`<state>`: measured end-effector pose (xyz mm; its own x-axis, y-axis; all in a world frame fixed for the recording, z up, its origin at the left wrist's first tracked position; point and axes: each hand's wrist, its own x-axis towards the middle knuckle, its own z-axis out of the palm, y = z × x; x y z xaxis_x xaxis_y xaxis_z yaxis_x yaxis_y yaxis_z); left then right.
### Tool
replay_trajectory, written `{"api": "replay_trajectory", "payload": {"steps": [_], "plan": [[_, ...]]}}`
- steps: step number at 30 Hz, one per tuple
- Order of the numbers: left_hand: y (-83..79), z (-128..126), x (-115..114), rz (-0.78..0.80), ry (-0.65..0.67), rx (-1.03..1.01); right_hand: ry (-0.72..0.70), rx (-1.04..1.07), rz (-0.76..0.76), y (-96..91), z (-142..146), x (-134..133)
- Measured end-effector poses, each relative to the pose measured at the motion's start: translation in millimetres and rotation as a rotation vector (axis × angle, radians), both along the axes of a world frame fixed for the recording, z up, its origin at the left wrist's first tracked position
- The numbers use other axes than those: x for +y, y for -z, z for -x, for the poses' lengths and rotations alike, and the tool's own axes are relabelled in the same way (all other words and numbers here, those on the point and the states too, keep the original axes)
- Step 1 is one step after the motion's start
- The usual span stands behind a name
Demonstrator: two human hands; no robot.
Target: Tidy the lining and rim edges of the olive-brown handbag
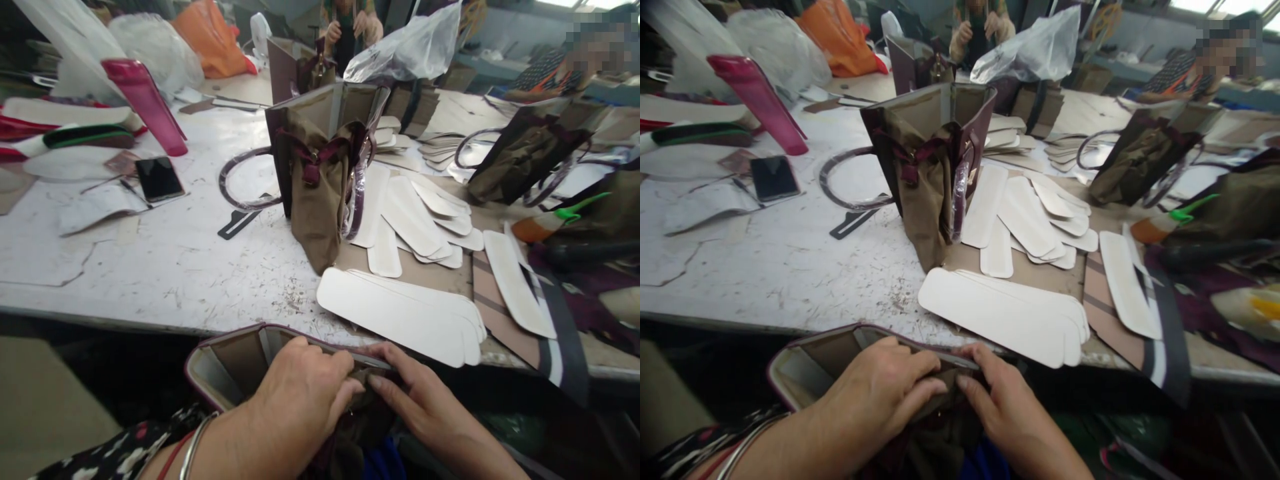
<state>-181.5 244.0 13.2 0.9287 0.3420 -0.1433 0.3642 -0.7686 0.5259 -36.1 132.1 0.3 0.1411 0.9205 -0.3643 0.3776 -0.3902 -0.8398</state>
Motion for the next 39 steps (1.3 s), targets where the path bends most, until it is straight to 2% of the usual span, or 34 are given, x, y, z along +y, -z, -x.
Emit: {"api": "replay_trajectory", "payload": {"steps": [5, 8, 11, 14, 17, 24, 33, 39], "plan": [[5.3, 3.8, 1.2, -0.080, 0.206, -0.336, -0.030, 0.009, 0.011, -0.3, -2.6, 0.2], [5.7, 6.6, 1.2, -0.150, 0.291, -0.417, -0.066, 0.057, 0.019, -2.2, -5.0, 0.1], [7.4, 7.2, 3.0, -0.190, 0.245, -0.358, -0.094, 0.042, 0.032, -3.1, -6.4, 0.3], [9.9, 6.9, 4.8, -0.185, 0.144, -0.285, -0.129, 0.001, 0.034, -2.0, -6.5, 0.7], [10.4, 6.4, 5.4, -0.172, 0.096, -0.262, -0.136, -0.042, 0.035, -0.1, -5.6, 1.7], [8.5, 6.2, 6.9, -0.208, 0.074, -0.146, -0.116, -0.009, 0.026, 1.1, -0.8, 6.3], [4.9, 3.6, 7.5, -0.235, 0.062, -0.074, -0.048, 0.175, 0.008, 1.4, 1.8, 10.1], [3.6, 1.8, 6.8, -0.245, 0.055, -0.047, -0.050, 0.135, 0.010, 1.5, 1.6, 10.5]]}}
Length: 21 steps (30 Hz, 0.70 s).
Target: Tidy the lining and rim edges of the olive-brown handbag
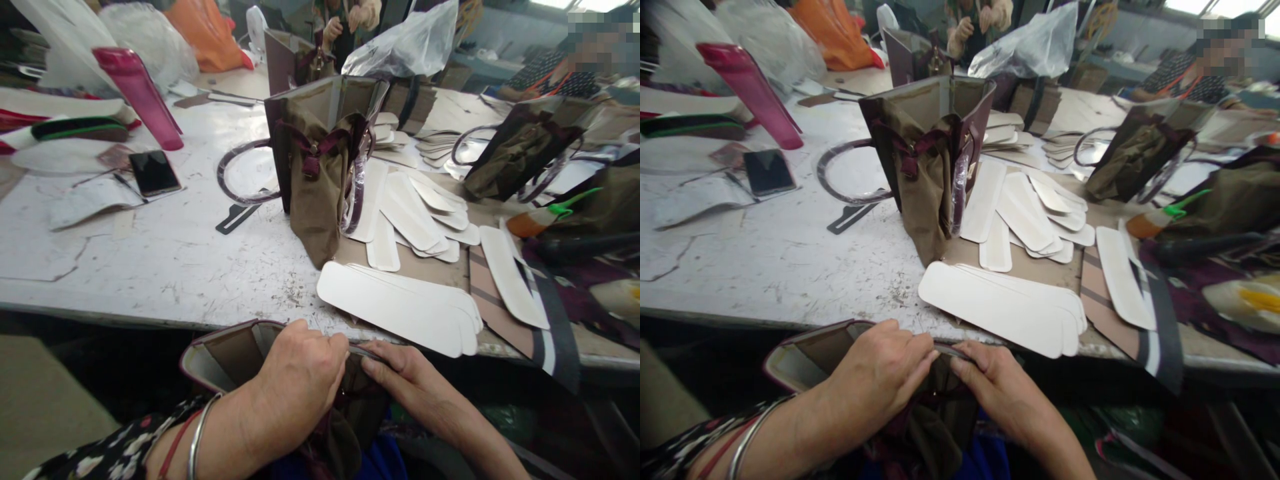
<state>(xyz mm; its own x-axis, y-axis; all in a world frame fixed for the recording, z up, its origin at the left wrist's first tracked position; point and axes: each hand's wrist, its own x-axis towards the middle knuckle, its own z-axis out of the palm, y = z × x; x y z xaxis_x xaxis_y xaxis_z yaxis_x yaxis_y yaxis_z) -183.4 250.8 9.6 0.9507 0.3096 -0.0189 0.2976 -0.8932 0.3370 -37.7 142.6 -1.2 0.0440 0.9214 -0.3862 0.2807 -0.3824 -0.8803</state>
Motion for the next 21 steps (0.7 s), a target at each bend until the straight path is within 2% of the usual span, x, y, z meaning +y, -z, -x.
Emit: {"api": "replay_trajectory", "payload": {"steps": [8, 14, 21], "plan": [[-3.9, 1.7, 2.2, 0.015, -0.028, 0.060, -0.001, -0.120, -0.010, 6.8, 1.9, 1.6], [-6.6, 29.9, 12.9, 0.189, -0.057, 0.080, 0.002, -0.109, -0.026, 8.0, 2.2, 0.6], [-6.0, 57.9, 25.2, 0.187, -0.227, -0.046, -0.015, -0.123, -0.008, 8.3, 0.5, -2.2]]}}
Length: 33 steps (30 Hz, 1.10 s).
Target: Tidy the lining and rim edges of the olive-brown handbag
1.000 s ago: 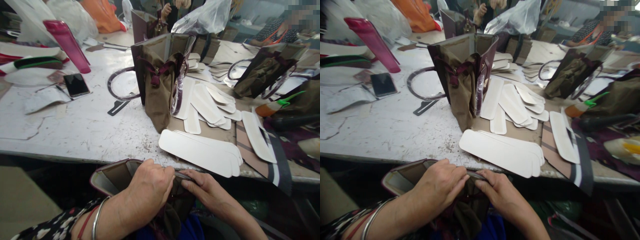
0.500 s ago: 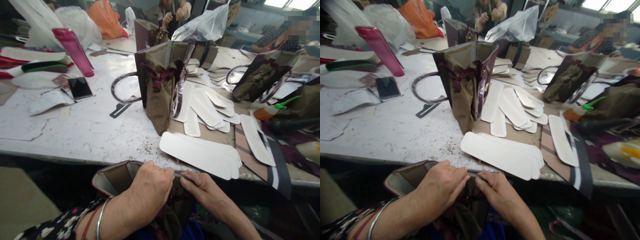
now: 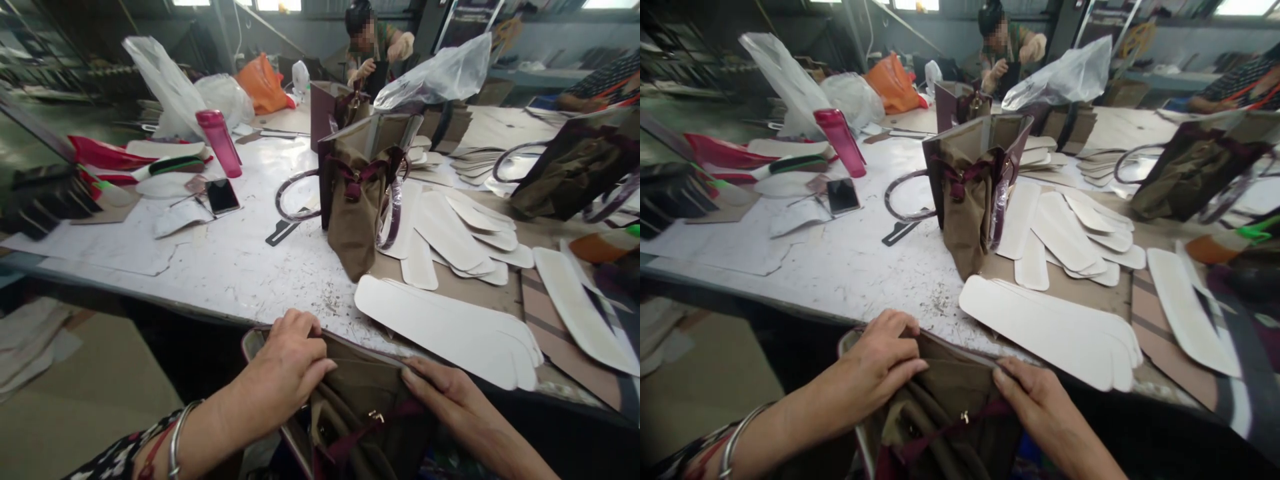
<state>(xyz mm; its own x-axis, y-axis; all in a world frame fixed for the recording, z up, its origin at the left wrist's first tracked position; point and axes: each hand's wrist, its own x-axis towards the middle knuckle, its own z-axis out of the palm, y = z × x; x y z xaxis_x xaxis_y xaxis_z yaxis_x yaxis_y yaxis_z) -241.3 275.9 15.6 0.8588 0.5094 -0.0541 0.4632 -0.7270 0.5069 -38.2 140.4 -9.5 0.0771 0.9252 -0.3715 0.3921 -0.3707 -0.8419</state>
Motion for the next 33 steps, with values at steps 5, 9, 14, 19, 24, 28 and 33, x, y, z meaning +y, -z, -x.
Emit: {"api": "replay_trajectory", "payload": {"steps": [5, 9, 14, 19, 24, 28, 33], "plan": [[4.2, -1.9, 3.7, -0.005, -0.056, -0.057, 0.027, 0.004, -0.011, 0.8, 0.3, -4.1], [7.6, -6.3, 7.9, 0.106, -0.065, -0.040, 0.037, -0.004, -0.004, -1.2, 0.7, -5.4], [9.8, -11.2, 9.7, 0.141, -0.099, -0.012, 0.042, 0.032, 0.005, 0.7, -0.9, -5.9], [10.6, -13.2, 10.4, 0.157, -0.106, 0.023, 0.043, 0.018, 0.016, 1.8, -2.1, -5.5], [12.7, -14.6, 12.2, 0.141, -0.109, 0.048, 0.023, 0.011, 0.034, -1.3, -1.5, -3.1], [15.4, -15.9, 14.1, 0.112, -0.098, 0.065, 0.009, 0.018, 0.051, 0.1, -2.7, -3.1], [20.3, -16.9, 16.7, 0.133, -0.093, 0.076, 0.010, 0.057, 0.064, 4.1, -5.5, -1.6]]}}
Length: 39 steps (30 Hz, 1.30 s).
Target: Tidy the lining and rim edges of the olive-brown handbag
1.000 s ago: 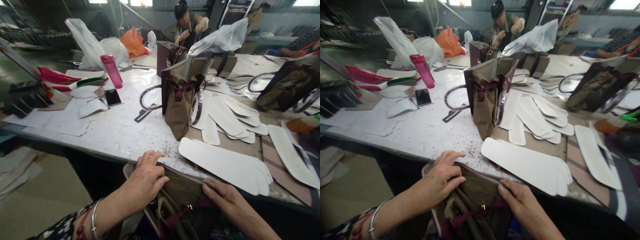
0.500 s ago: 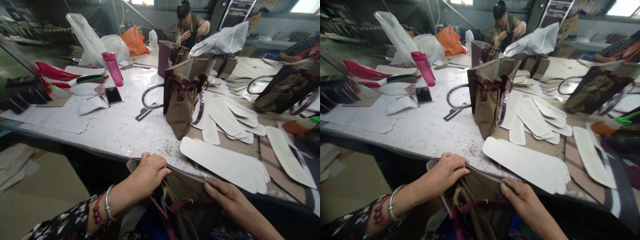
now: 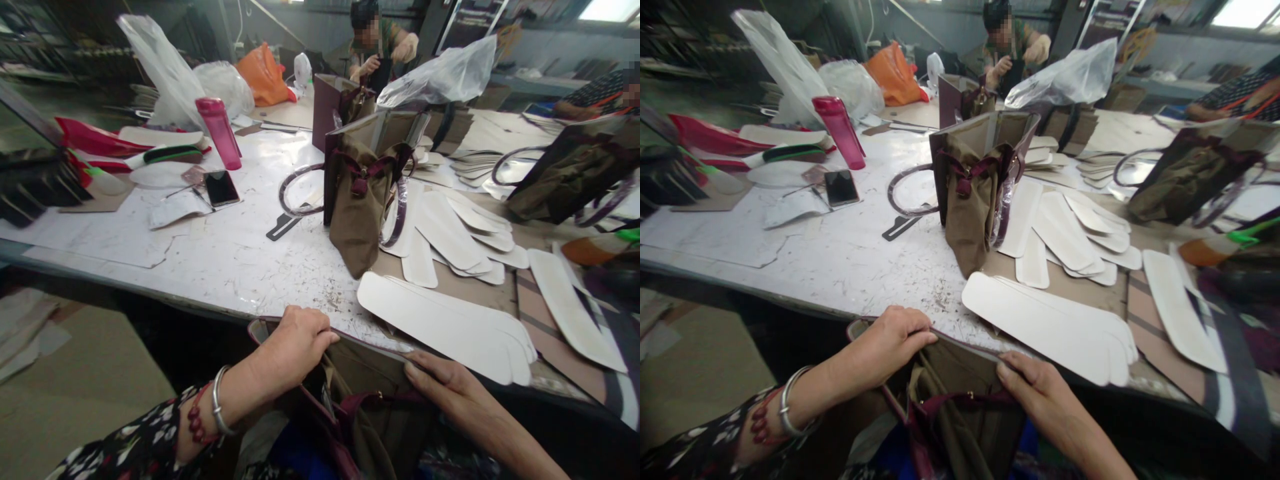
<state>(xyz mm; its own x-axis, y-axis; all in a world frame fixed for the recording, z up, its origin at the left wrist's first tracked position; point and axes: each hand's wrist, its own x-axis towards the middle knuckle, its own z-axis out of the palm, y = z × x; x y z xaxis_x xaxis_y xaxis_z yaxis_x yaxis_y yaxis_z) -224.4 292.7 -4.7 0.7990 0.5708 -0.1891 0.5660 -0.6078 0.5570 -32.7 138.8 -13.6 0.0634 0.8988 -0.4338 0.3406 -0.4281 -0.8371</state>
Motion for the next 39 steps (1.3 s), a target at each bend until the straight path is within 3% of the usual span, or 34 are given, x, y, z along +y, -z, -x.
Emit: {"api": "replay_trajectory", "payload": {"steps": [10, 15, 21, 29, 35, 39], "plan": [[4.9, -9.2, 0.8, -0.042, -0.054, 0.024, 0.105, -0.028, -0.134, 4.8, -0.8, 6.6], [5.6, -11.0, 0.6, -0.055, -0.058, 0.060, 0.096, 0.027, -0.109, 3.8, -1.8, 8.5], [5.8, -11.7, 1.4, -0.053, -0.073, 0.061, 0.040, -0.142, -0.077, -4.3, 1.9, 19.2], [6.8, -10.9, 2.9, -0.033, -0.051, 0.070, 0.117, -0.046, -0.077, 5.4, -0.5, 24.1], [5.6, -12.9, 4.6, -0.048, -0.055, 0.091, 0.183, 0.038, -0.076, 0.0, -5.9, 17.2], [6.0, -12.7, 5.3, -0.032, -0.060, 0.058, 0.303, 0.026, -0.078, -0.2, -5.2, 13.9]]}}
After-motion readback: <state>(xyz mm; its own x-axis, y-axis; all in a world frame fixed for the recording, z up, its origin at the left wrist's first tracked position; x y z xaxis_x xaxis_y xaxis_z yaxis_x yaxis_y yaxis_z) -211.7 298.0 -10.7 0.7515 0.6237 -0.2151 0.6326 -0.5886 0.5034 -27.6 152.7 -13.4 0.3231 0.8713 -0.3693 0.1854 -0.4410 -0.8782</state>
